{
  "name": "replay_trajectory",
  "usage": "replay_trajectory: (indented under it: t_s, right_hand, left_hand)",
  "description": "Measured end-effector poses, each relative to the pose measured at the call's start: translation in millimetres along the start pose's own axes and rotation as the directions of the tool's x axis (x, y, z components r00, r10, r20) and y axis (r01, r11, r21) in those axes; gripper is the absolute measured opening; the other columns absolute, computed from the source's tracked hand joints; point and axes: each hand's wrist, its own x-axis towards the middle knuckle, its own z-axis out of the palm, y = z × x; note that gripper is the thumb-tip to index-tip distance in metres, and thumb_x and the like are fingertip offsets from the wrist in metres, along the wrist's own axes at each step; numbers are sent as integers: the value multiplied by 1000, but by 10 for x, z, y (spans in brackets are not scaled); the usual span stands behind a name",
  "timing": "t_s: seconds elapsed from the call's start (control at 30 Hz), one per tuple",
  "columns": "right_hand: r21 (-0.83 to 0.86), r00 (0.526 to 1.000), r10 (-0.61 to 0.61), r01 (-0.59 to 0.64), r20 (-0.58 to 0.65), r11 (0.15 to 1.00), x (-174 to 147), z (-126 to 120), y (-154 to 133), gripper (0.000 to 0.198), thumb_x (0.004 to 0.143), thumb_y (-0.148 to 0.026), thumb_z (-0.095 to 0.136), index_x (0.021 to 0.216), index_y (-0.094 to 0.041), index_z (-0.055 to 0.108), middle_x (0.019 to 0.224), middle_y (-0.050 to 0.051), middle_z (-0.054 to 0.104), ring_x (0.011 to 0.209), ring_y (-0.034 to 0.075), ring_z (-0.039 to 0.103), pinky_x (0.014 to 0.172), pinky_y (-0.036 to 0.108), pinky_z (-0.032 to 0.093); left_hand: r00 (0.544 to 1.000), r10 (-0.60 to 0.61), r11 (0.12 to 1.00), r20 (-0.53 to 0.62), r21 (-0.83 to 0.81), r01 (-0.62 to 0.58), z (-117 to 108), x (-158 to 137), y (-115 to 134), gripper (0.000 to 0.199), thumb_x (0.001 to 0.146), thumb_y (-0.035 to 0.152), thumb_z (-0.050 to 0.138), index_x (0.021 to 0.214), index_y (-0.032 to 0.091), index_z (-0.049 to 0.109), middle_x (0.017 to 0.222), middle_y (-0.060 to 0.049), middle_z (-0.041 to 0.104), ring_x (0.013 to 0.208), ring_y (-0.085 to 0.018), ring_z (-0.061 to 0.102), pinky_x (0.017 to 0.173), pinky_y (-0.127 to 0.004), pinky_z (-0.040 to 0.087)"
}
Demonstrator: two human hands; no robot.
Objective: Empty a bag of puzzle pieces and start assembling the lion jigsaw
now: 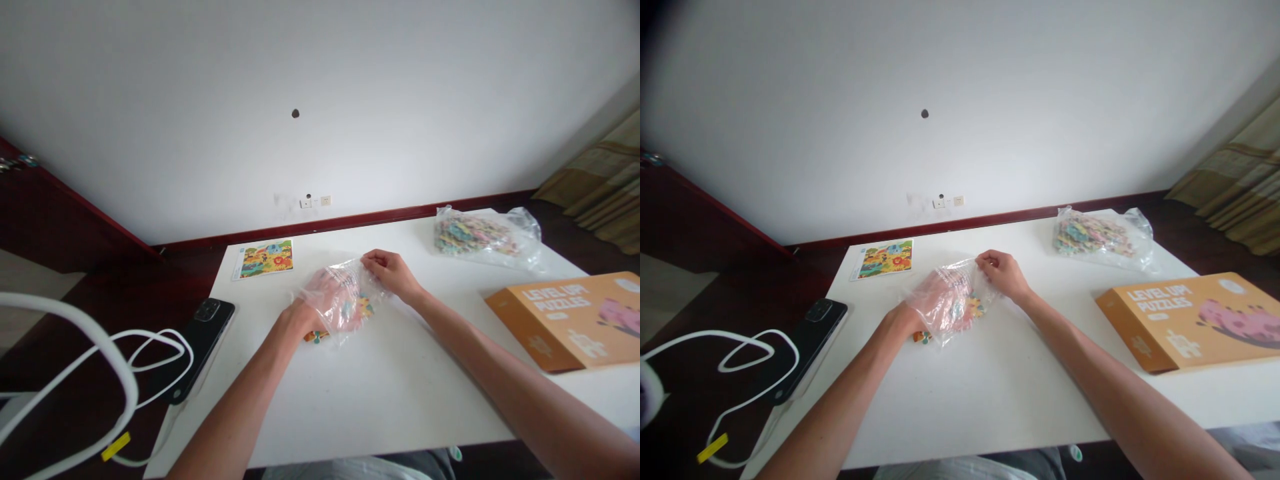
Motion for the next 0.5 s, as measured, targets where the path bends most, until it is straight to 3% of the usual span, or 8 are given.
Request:
replay_trajectory:
  t_s: [0.2, 0.4, 0.5]
  right_hand:
    - [50, 993, 4, 2, -121, 999, 64, -92, 38, 35, 81, -51, 70, 92, -19, 71, 81, 3, 69, 66, 14, 57, 56, 24, 47]
    - [-15, 973, -18, 15, -232, 1000, 126, -241, 33, 30, 82, -47, 68, 93, -19, 71, 83, 4, 70, 66, 14, 57, 55, 26, 49]
    - [-31, 976, 0, -7, -217, 1000, 158, -342, 30, 31, 82, -48, 68, 94, -19, 70, 85, 5, 70, 68, 15, 59, 56, 26, 50]
  left_hand:
    - [965, 7, 926, 263, 363, -106, -100, 10, 156, 49, 75, 46, 80, 117, 25, 69, 128, -7, 68, 124, -29, 57, 117, -42, 43]
    - [961, 50, 909, 272, 387, -157, -114, 30, 234, 36, 84, 43, 70, 116, 27, 67, 128, -5, 67, 123, -26, 58, 114, -38, 44]
    - [949, 78, 904, 307, 380, -197, -114, 44, 245, 42, 83, 43, 69, 120, 24, 65, 129, -7, 66, 122, -28, 58, 113, -41, 44]
